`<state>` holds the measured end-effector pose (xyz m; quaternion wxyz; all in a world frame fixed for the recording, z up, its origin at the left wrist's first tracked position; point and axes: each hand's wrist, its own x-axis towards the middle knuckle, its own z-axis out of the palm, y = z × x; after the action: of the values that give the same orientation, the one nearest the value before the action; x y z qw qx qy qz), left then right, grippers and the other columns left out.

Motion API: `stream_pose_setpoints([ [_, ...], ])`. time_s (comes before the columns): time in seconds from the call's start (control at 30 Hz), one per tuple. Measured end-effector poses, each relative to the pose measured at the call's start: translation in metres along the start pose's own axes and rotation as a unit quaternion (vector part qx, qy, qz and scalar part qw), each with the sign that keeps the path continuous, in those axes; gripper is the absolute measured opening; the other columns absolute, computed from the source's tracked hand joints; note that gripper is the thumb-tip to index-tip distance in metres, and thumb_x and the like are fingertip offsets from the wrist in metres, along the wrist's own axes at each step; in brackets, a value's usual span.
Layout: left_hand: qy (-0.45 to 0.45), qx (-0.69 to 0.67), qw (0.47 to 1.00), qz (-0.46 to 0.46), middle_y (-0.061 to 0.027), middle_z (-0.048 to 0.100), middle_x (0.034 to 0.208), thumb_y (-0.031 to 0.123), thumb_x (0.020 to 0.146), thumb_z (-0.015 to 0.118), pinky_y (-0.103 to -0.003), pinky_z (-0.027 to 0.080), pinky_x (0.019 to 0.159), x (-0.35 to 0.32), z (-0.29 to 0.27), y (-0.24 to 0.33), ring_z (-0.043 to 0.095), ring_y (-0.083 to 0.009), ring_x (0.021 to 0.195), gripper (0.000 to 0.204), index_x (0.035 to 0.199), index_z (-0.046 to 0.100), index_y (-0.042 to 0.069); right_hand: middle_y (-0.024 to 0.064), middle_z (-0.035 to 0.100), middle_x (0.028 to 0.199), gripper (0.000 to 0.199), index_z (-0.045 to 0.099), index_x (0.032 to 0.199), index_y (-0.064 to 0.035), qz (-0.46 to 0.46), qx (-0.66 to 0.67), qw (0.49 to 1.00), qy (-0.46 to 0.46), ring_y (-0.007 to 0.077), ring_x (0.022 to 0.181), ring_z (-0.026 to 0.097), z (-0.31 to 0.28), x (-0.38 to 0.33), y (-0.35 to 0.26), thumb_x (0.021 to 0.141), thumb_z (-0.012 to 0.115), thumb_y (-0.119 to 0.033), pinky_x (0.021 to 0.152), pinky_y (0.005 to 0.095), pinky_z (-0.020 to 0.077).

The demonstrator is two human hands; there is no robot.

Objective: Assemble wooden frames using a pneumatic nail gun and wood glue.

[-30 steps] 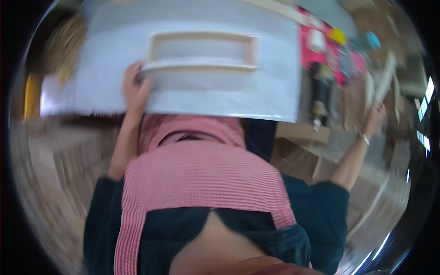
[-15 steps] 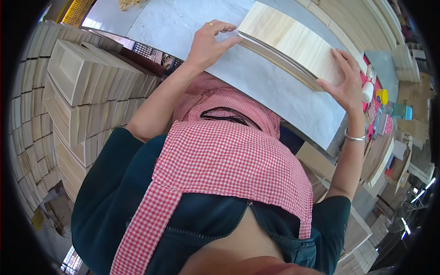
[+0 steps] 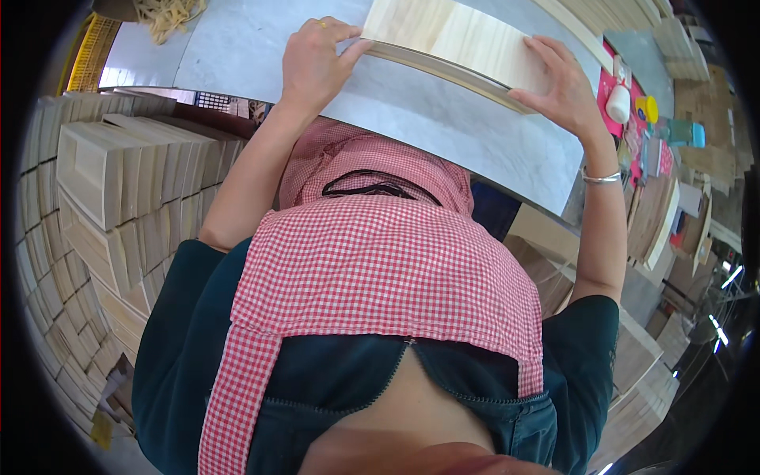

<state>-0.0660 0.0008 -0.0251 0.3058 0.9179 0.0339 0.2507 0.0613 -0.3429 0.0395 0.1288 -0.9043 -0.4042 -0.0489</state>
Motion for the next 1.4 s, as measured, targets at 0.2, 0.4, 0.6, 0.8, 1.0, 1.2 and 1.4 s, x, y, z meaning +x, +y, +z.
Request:
stream_pose_setpoints([
  [0.2, 0.004, 0.033, 0.999, 0.026, -0.0041, 0.073, 0.095, 0.025, 0.084, 0.078, -0.032, 0.051, 0.073, 0.000, 0.000, -0.001, 0.062, -0.0209, 0.081, 0.023, 0.096, 0.080, 0.006, 0.0086, 0.058, 0.139, 0.075, 0.058, 0.140, -0.0112, -0.006, -0.046, 0.999, -0.009, 0.0290, 0.119, 0.061, 0.012, -0.005, 0.008, 0.076, 0.086, -0.038, 0.100, 0.0356, 0.0525],
  [0.4, -0.001, 0.051, 0.998, 0.046, -0.0030, 0.073, 0.092, 0.021, 0.083, 0.079, -0.032, 0.050, 0.072, 0.001, -0.001, 0.003, 0.062, -0.0203, 0.079, 0.020, 0.094, 0.080, 0.005, 0.0078, 0.058, 0.139, 0.075, 0.058, 0.139, -0.0121, -0.006, -0.061, 0.998, -0.012, 0.0289, 0.120, 0.060, 0.016, -0.005, 0.008, 0.075, 0.086, -0.039, 0.103, 0.0362, 0.0510],
  [0.6, 0.023, 0.079, 0.993, 0.079, -0.0032, 0.073, 0.090, 0.019, 0.082, 0.080, -0.032, 0.049, 0.072, 0.001, 0.000, 0.006, 0.062, -0.0194, 0.079, 0.016, 0.090, 0.079, 0.005, 0.0075, 0.058, 0.140, 0.071, 0.059, 0.137, -0.0120, -0.006, -0.082, 0.997, -0.005, 0.0276, 0.121, 0.059, 0.024, -0.006, 0.011, 0.077, 0.085, -0.039, 0.104, 0.0364, 0.0489],
  [0.8, 0.023, 0.065, 0.994, 0.085, -0.0034, 0.073, 0.090, 0.018, 0.082, 0.080, -0.032, 0.049, 0.072, 0.000, -0.002, 0.004, 0.062, -0.0198, 0.080, 0.016, 0.091, 0.079, 0.004, 0.0078, 0.061, 0.132, 0.056, 0.061, 0.131, -0.0086, 0.034, -0.062, 0.997, 0.035, 0.0239, 0.114, 0.059, 0.026, -0.034, 0.024, 0.082, 0.081, -0.029, 0.098, 0.0340, 0.0483],
  [1.0, -0.011, 0.057, 0.996, 0.068, -0.0046, 0.073, 0.091, 0.017, 0.083, 0.080, -0.032, 0.050, 0.074, 0.004, -0.004, 0.002, 0.063, -0.0211, 0.082, 0.018, 0.093, 0.078, 0.003, 0.0064, 0.070, 0.104, 0.028, 0.069, 0.112, -0.0022, 0.195, 0.109, 0.966, 0.127, 0.0181, 0.085, 0.063, 0.021, -0.084, 0.008, 0.086, 0.075, -0.011, 0.077, 0.0281, 0.0515],
  [1.2, -0.051, 0.044, 0.997, 0.039, -0.0071, 0.073, 0.092, 0.015, 0.083, 0.080, -0.031, 0.051, 0.077, 0.010, -0.009, 0.005, 0.065, -0.0218, 0.084, 0.018, 0.094, 0.077, 0.002, 0.0041, 0.070, 0.080, 0.011, 0.073, 0.094, 0.0012, 0.219, 0.149, 0.950, 0.164, 0.0148, 0.061, 0.054, 0.029, -0.096, -0.020, 0.085, 0.073, -0.003, 0.060, 0.0251, 0.0468],
  [1.4, -0.080, 0.015, 0.996, 0.023, -0.0088, 0.073, 0.093, 0.013, 0.083, 0.080, -0.031, 0.052, 0.077, 0.014, -0.012, 0.006, 0.065, -0.0215, 0.085, 0.018, 0.096, 0.077, 0.000, 0.0053, 0.068, 0.078, 0.008, 0.073, 0.090, 0.0024, 0.217, 0.115, 0.954, 0.173, 0.0152, 0.059, 0.053, 0.036, -0.090, -0.017, 0.083, 0.073, -0.002, 0.057, 0.0266, 0.0451],
])
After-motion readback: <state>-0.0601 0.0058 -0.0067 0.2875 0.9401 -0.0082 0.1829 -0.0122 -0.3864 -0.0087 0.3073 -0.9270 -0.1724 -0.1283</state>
